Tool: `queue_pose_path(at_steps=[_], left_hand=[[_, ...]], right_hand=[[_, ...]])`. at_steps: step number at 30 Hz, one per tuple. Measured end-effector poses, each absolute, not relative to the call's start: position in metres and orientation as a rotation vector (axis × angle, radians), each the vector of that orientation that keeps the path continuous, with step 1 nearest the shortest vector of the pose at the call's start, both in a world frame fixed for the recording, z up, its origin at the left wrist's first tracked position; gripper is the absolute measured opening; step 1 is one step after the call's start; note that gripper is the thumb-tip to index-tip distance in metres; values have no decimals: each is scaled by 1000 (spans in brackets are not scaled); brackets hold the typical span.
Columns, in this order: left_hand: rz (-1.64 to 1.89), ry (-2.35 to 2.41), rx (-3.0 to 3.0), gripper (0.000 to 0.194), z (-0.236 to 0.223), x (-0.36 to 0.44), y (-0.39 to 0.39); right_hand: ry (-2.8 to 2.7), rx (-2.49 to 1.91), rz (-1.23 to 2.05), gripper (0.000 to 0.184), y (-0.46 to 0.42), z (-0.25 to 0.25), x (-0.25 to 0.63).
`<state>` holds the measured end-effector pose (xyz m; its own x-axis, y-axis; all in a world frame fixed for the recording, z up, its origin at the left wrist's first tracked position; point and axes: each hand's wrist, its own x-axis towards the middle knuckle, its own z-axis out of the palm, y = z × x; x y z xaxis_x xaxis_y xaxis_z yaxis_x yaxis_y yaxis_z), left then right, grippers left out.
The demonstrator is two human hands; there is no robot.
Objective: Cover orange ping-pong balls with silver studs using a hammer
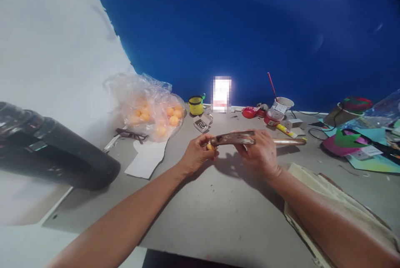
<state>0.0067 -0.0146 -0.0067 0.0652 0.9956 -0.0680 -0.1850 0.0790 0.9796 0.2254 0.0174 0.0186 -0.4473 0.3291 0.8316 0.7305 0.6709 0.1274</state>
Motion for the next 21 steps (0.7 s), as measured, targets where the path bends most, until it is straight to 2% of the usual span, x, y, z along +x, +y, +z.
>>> queue_pose_path(at_steps=[5,12,14,17,19,21], left_hand=[[1200,1096,1080,49,-6,6,-15],[1248,1158,1137,41,-8,5,-15],[1246,1156,1124,48,-7,5,-15],[1233,1112,1105,59,-6,4,-15],[1220,1107,1090,55,-4,5,-15],[1227,1125,1068,50,-3,5,-15]], right_hand=[[-1988,-808,-602,12,15,22,226],[-2064,-775,-635,11,15,23,226],[-1989,-759,-648,7,15,24,226],[-1940,-756,-628,13,14,25,227],[-2005,-764,-613,8,13,25,226],[-2065,-765,-608,11,13,24,224]])
